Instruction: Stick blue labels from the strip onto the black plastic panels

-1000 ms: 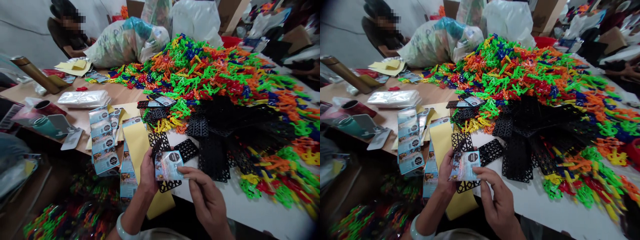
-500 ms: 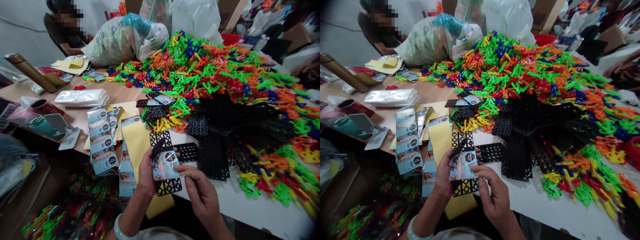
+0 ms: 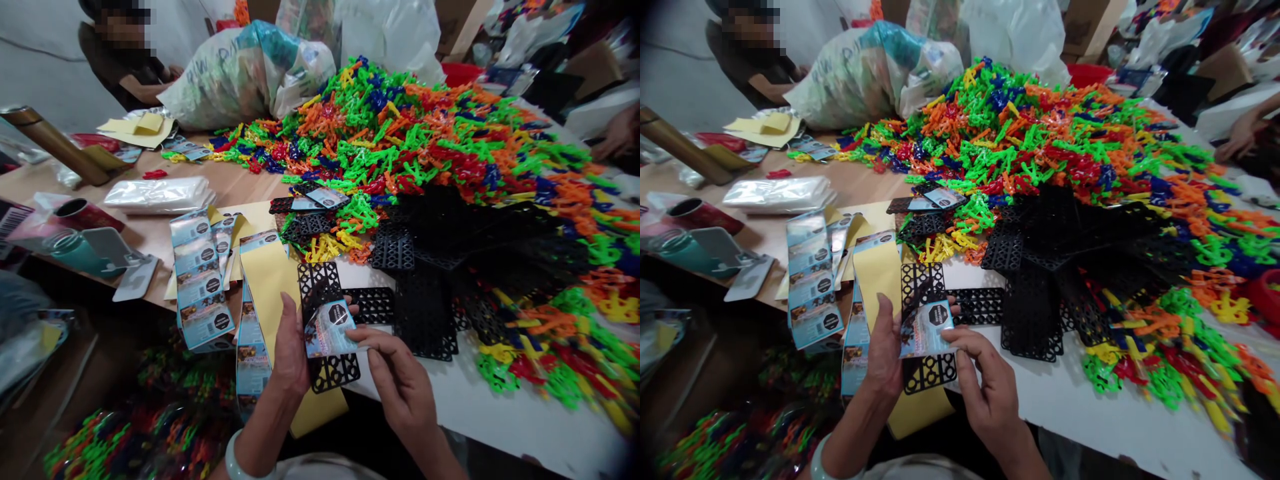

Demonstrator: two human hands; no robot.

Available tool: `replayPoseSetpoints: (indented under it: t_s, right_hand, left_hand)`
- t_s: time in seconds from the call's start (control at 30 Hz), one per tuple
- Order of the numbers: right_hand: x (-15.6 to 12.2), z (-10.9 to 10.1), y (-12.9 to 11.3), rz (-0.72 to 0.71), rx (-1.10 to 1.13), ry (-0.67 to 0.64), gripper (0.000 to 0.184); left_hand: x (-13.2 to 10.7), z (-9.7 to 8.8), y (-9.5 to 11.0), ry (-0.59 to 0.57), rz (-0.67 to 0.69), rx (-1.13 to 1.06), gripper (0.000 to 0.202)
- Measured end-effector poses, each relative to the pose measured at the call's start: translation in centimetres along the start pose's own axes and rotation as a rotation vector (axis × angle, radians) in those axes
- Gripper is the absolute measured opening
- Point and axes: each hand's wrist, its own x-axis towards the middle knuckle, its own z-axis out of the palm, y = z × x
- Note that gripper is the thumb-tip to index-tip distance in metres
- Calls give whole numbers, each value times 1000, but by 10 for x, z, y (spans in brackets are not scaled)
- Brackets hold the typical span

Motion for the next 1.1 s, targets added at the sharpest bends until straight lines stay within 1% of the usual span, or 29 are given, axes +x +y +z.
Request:
replayPoseSetpoints:
  t_s: [0.07,0.1,0.17,0.2,0.27,0.3,0.4,0.63,0.8,0.93,1.0,1.1]
  right_hand:
    - [0,0,0,-2,-5,-9,23]
    - [0,0,0,-1,-8,-15,23]
    - [0,1,1,0,-13,-26,23]
    - [-1,1,1,2,-12,-31,23]
    - [-2,1,1,0,3,-41,23]
    - [-2,1,1,0,16,-48,23]
    - [-3,2,2,15,60,-69,23]
    - [2,1,1,75,104,-80,15]
    - [10,-7,-3,84,93,-107,12]
    - [15,-14,-4,132,81,-150,13]
    - [15,-16,-2,166,110,-181,14]
    - [12,-19,5,167,122,-240,12]
  left_hand:
    - [-3,-1,1,-27,32,32,55]
    - [-5,-1,2,-44,44,61,52]
    - [-6,-2,3,-54,70,114,58]
    - [-5,-2,4,-44,69,126,57]
    - [-4,-2,5,-9,25,112,44]
    - [-3,-3,5,9,-6,97,40]
    - [0,-3,5,44,-57,78,43]
    - [-2,1,8,172,-20,132,43]
    - [-3,7,5,187,-29,149,41]
    - [-3,9,3,254,13,192,41]
    - [-2,9,5,248,32,193,43]
    - [-1,8,11,193,-15,168,43]
